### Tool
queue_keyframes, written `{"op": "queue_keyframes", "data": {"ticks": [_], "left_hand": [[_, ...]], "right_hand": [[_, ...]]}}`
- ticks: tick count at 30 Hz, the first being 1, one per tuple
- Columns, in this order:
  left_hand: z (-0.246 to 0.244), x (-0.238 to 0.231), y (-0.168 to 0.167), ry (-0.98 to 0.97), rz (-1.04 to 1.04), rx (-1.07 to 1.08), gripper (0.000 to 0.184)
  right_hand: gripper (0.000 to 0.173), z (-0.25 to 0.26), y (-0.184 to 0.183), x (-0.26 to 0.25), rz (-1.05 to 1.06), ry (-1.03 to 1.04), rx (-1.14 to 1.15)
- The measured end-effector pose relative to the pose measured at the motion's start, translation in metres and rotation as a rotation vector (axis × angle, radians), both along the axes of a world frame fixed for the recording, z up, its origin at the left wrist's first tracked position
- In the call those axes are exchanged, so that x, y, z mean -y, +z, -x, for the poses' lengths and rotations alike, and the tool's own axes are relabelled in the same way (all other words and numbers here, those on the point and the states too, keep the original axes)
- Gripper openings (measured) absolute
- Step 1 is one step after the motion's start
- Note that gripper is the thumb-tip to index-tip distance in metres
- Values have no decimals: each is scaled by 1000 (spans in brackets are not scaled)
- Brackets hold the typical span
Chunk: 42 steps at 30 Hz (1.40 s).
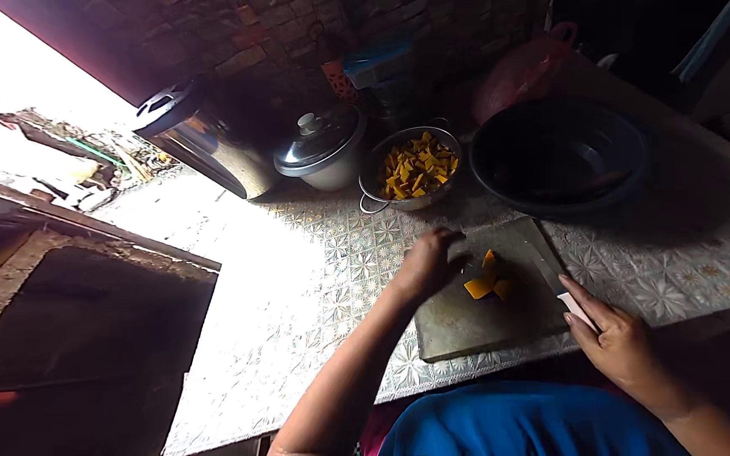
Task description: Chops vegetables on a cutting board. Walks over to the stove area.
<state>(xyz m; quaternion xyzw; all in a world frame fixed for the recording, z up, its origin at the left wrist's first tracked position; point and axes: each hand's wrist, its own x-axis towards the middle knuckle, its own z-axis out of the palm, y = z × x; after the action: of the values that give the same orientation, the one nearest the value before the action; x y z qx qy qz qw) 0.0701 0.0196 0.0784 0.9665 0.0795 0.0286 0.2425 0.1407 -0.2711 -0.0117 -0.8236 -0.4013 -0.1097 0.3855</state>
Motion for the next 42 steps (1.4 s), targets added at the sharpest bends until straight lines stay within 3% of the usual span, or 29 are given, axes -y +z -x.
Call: {"op": "queue_keyframes", "data": {"ticks": [2, 5, 16, 20, 27, 34, 42], "left_hand": [[13, 20, -22, -41, 75, -88, 45], [26, 41, -44, -15, 30, -57, 50], [70, 47, -73, 164, 13, 250, 20], [64, 51, -72, 247, 58, 248, 27], [48, 62, -67, 300, -79, 51, 53], [47, 46, -63, 228, -110, 25, 34], [57, 25, -56, 143, 133, 22, 17]], "right_hand": [[51, 4, 2, -2, 7, -9, -40], [43, 12, 0, -8, -7, 31, -47], [46, 30, 4, -31, 195, 207, 201], [49, 28, 11, -41, 263, 195, 279], [51, 28, 16, -42, 320, 159, 282], [49, 27, 15, -43, 312, 164, 270], [48, 26, 21, -45, 281, 217, 305]]}}
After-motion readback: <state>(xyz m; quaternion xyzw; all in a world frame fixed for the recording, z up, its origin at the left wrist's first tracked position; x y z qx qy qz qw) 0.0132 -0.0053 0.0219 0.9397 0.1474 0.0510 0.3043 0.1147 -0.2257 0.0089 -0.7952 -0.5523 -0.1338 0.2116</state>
